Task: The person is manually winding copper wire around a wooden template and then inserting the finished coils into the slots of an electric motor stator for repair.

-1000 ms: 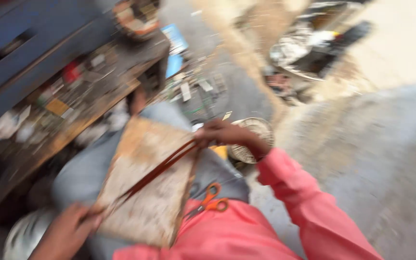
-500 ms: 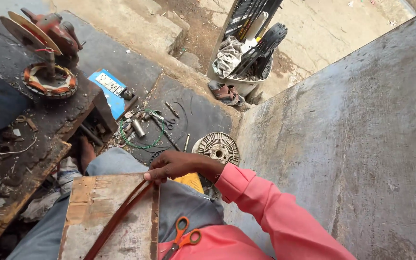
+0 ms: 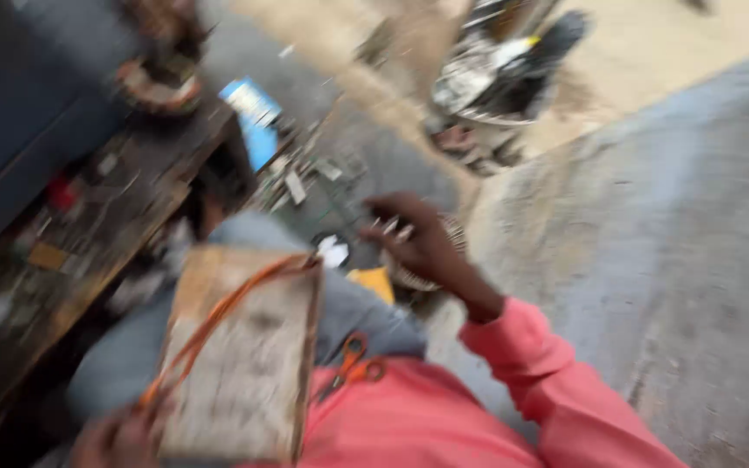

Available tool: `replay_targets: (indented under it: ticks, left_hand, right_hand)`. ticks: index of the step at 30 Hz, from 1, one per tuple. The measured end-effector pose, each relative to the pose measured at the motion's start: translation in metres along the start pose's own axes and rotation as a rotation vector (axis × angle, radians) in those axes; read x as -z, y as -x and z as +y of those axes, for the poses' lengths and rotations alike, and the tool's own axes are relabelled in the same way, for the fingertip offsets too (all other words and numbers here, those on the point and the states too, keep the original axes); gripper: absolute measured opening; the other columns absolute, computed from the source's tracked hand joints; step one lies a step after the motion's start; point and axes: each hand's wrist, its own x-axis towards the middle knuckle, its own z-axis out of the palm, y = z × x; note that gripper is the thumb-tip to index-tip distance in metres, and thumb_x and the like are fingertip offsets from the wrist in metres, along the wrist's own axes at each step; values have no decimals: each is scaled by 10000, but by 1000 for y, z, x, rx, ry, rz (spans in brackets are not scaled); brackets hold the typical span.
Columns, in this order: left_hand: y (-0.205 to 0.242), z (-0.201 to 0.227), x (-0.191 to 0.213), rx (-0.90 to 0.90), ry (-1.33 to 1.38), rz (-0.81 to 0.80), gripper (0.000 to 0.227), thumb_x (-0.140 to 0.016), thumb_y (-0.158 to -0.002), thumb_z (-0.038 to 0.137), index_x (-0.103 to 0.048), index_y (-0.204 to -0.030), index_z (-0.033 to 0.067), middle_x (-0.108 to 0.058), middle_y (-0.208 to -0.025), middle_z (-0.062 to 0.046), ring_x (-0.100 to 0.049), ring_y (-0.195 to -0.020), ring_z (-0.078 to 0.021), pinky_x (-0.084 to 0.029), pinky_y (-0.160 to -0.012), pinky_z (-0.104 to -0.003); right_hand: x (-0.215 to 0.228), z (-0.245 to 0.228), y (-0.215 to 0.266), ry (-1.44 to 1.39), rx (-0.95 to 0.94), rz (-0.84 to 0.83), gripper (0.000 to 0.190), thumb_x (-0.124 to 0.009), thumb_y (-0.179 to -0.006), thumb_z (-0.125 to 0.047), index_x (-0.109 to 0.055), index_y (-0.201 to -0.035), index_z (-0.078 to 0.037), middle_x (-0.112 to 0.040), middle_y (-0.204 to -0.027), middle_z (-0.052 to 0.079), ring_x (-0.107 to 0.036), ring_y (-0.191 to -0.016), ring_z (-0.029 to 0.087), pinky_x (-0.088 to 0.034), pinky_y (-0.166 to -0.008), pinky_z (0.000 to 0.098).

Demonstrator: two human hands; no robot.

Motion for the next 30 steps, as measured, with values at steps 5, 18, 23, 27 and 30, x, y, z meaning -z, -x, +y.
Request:
replay_targets:
  ticks: [5, 18, 23, 27, 30]
  left_hand:
    - [-14, 141, -92, 48, 3, 224, 238, -529, -1132, 200, -578, -1063, -23, -689, -922, -92, -698, -892, -161, -570, -877, -301]
    - [-47, 186, -119, 90, 289, -70, 263, -528, -1152, 207, -605, -1142, -44, -591, -796, -52, -578, -711, -122, -610, -808, -357]
    - [-39, 208, -121, 74, 212, -99, 236, -536, -1146, 205, -599, -1147, -22, -549, -761, -24, -549, -668, -98, -603, -778, -341]
    - [-33, 221, -126, 197, 211, -187, 240, -551, -1122, 201, -609, -1147, -31, -511, -730, -7, -533, -672, -100, -583, -722, -330]
    - [-32, 221, -122, 257, 243, -231, 257, -560, -1109, 209, -614, -1143, -40, -500, -715, -5, -534, -658, -107, -576, -696, -333]
  right_hand:
    - [-3, 14, 21, -226, -73, -90, 293, -726, -1034, -19, -663, -1319, 1, -714, -1102, 53, -674, -1009, 107, -555, -895, 261]
    - [-15, -130, -61, 68, 572, -198, 466, -752, -991, -306, -659, -1267, 58, -635, -1271, 211, -634, -1182, 342, -520, -991, 398]
    - [-30, -165, -97, -246, 614, -630, 606, -683, -1002, -493, -615, -1297, 32, -632, -1305, 180, -639, -1159, 280, -486, -995, 373]
    - [-64, -161, -92, -399, 613, -866, 634, -766, -887, -401, -592, -1260, 82, -650, -1214, 211, -655, -1121, 312, -518, -935, 384]
    - [-70, -133, -83, -523, 430, -1031, 453, -754, -935, -320, -655, -1205, 31, -716, -1153, 138, -693, -1084, 234, -545, -930, 346]
